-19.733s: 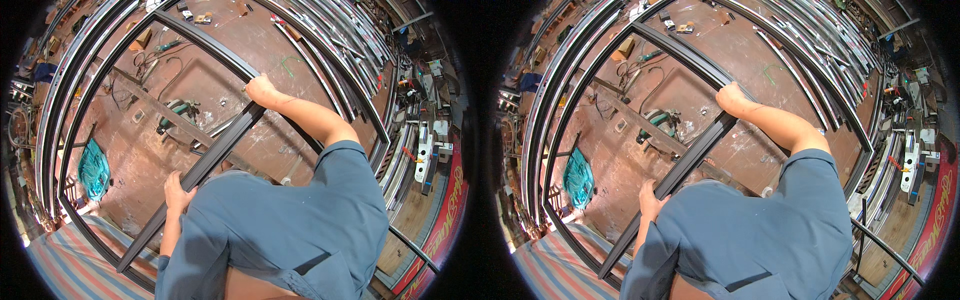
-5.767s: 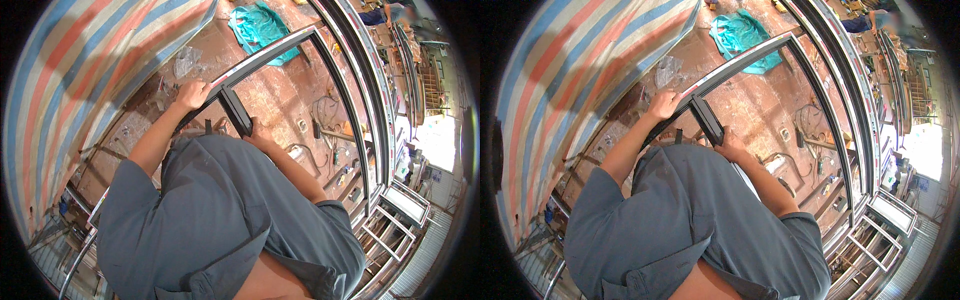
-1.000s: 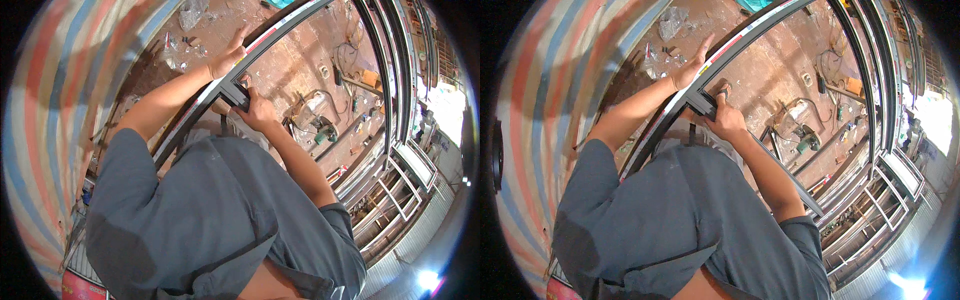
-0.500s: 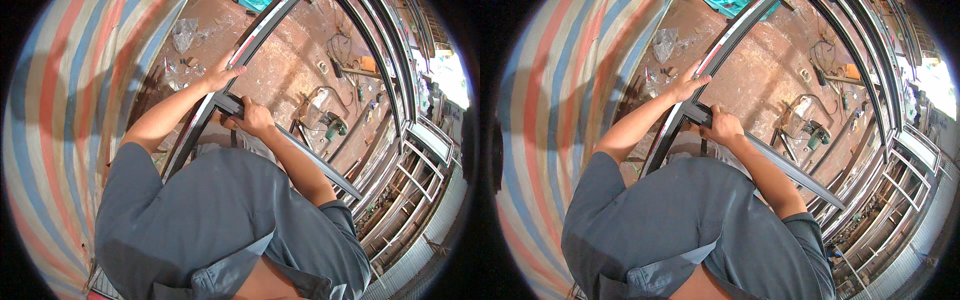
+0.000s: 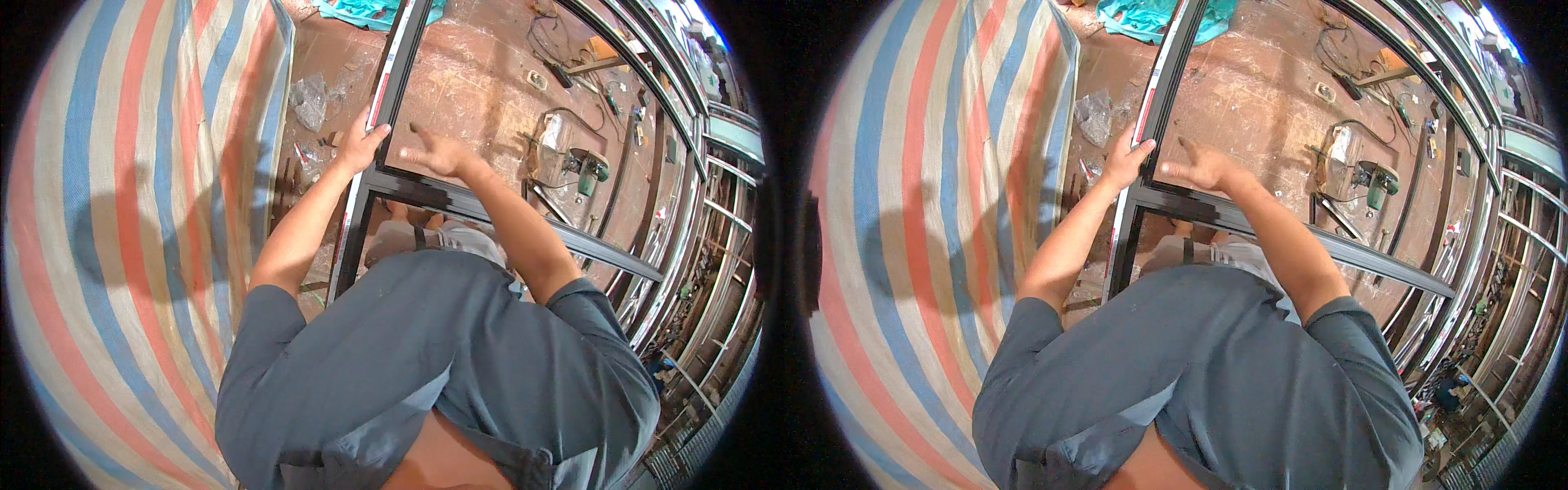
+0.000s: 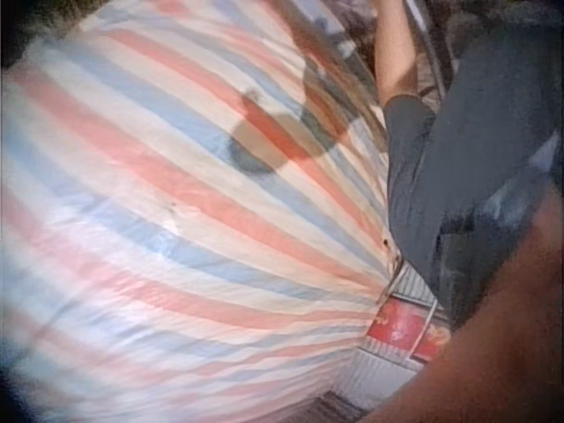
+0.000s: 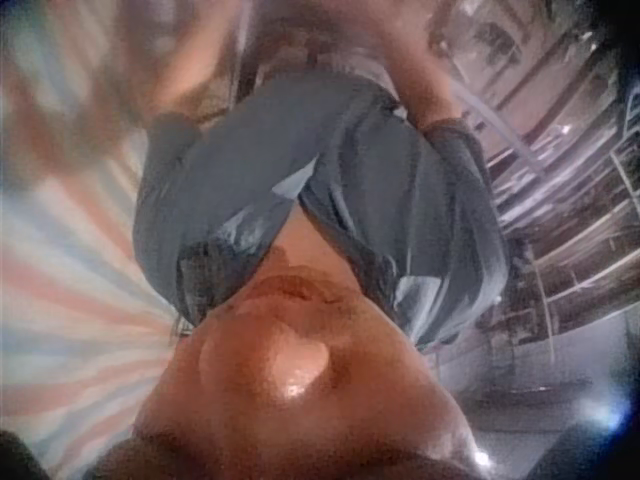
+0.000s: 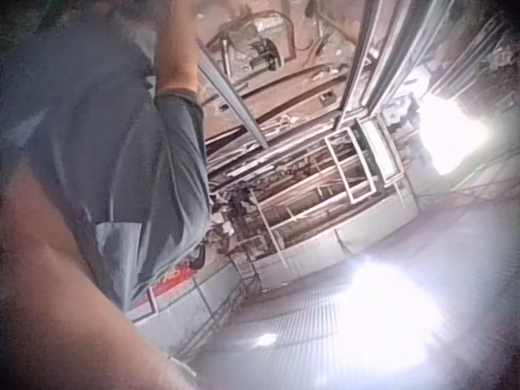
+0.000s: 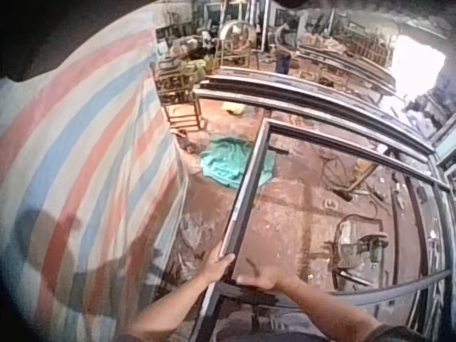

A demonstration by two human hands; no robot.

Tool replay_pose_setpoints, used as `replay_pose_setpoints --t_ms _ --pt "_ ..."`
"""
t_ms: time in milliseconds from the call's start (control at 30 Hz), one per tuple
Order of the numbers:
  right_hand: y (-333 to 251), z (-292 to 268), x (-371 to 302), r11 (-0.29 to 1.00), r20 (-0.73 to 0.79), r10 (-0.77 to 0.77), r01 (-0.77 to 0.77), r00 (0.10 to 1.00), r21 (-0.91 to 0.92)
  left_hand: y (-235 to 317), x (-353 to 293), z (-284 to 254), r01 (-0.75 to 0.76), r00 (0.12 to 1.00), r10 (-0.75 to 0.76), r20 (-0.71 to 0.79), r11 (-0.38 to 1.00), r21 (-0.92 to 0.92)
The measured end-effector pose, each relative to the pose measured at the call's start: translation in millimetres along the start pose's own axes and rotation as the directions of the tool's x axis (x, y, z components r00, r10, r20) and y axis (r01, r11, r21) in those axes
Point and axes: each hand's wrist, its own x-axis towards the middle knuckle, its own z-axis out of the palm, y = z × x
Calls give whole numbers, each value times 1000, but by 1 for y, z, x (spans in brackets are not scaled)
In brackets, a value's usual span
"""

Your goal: The person assembles a window frame by aligning metal profiles and securing them with a cordless drill. They handle multiple frame pieces, position them on a workbench, and fasten joints using screws.

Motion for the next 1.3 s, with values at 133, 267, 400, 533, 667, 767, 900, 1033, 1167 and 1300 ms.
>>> replay_pose_setpoints --t_ms 133,267,400,533,667,767,900,1033,1167,1300 --pt "-6 44 -9 999 229 -5 14 973 -38 -6 0 1 -29 999 31 -24 995 94" --pt "-5 19 -8 999 145 51 -50 988 -12 0 -2 3 -5 998 14 -61 990 143" --pt "3 15 0 994 123 -15 2 992 109 -14 5 0 -8 999 11 -42 997 76" --pt "-26 51 6 965 328 18 69 944 -253 -26 1 -2 -24 993 51 -107 970 241" --pt "12 50 31 993 195 -96 80 976 86 -13 7 1 -11 999 17 -44 991 130" --pt "22 35 39 949 88 -69 38 994 313 -8 -1 -2 30 999 -22 -49 986 162" --pt "11 57 43 981 213 -40 -2 976 194 -10 1 0 10 996 6 -84 981 193" --pt "-7 65 35 981 368 -48 -26 929 194 -11 -1 0 31 997 -18 -72 982 187" --pt "6 36 42 977 45 -89 79 995 197 -19 9 3 -49 996 57 -71 993 107" --pt "-26 35 -6 982 96 -117 130 988 -140 9 -15 1 55 992 -30 -119 976 210"
